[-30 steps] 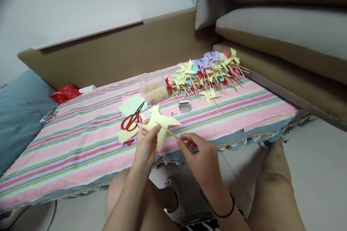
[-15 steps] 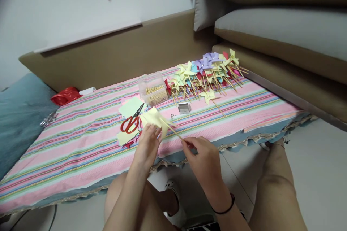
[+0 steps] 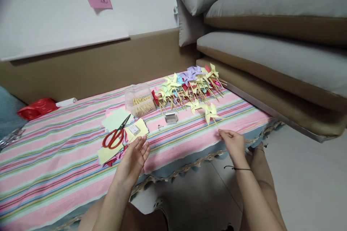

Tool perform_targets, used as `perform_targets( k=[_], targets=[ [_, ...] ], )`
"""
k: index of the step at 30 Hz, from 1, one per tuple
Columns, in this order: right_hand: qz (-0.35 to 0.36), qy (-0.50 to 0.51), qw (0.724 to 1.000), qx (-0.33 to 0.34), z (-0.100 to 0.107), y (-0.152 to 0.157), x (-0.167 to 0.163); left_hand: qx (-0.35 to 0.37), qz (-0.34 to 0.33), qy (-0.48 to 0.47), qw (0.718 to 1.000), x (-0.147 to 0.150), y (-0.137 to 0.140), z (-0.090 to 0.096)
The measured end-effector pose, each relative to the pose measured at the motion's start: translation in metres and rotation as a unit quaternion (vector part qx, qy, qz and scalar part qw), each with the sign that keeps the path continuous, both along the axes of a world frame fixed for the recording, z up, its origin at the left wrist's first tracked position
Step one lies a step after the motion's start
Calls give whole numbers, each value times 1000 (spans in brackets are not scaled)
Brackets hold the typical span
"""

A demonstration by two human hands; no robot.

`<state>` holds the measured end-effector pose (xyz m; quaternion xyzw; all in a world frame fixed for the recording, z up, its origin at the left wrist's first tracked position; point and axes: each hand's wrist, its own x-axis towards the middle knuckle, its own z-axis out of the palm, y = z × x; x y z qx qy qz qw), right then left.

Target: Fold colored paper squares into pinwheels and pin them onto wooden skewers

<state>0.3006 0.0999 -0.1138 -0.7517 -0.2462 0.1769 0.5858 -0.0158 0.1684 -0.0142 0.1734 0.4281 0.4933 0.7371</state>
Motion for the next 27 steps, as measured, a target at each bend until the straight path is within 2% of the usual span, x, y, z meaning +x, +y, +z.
perform_targets(
  k=[5,10,14,17,21,27],
  targets=[
    [-2,-27,997,-68,-15,12,47,-8,-4,13,1000,5,3,-3],
    [-4,-71,991,-115,-22,10,69,-26,-5,20,999,9,6,-4],
    [-34,-118,984,-132,-20,16,91,-33,-3,29,999,13,7,-4],
    [-39,-152,976,-150,-17,29,114,-41,3,39,998,15,8,-4],
    [-11,-181,968,-172,-17,52,138,-49,12,48,998,18,11,-7],
    [33,-213,961,-173,-25,80,146,-58,13,53,997,23,17,-10]
  ],
)
